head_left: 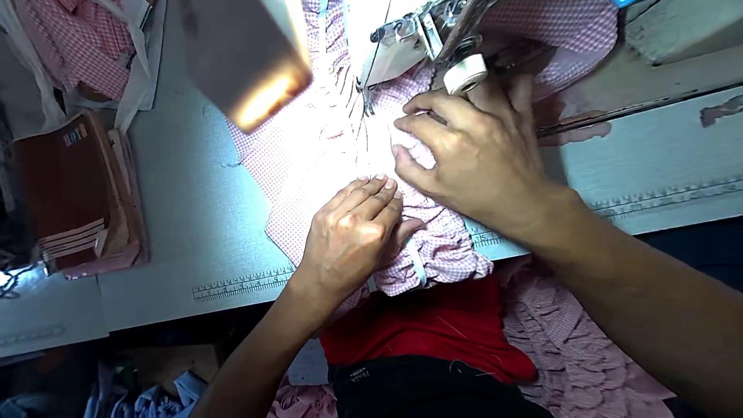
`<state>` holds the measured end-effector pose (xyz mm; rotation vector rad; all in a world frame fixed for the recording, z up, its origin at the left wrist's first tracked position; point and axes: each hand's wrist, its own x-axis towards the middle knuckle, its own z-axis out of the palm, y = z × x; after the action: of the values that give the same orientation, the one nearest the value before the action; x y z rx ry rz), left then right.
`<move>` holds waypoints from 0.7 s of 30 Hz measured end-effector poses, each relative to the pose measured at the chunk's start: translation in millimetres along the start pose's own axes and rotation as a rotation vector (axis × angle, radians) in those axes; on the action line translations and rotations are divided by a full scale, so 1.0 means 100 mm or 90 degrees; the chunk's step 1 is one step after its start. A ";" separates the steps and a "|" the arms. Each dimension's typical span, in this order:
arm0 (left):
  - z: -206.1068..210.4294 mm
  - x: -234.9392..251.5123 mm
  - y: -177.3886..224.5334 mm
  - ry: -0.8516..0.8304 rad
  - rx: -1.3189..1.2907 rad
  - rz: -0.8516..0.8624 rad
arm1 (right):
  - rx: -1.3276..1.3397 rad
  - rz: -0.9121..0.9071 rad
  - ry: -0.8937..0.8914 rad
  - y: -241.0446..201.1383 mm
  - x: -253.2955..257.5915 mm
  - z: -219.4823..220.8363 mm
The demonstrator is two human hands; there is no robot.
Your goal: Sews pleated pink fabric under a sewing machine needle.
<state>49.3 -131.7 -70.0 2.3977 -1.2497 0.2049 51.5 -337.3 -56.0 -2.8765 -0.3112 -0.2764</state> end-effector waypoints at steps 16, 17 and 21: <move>-0.02 0.01 -0.01 -0.005 -0.008 0.012 | 0.005 -0.039 0.010 0.04 -0.02 0.04; -0.02 0.00 -0.01 -0.007 -0.010 0.011 | 0.001 -0.027 -0.003 0.02 -0.02 0.01; -0.03 -0.01 -0.01 -0.018 -0.016 0.002 | -0.013 -0.001 -0.043 -0.03 -0.02 -0.08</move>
<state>49.8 -128.8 -68.3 2.3851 -1.2623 0.1551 47.9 -337.0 -48.4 -2.9109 -0.3236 -0.1832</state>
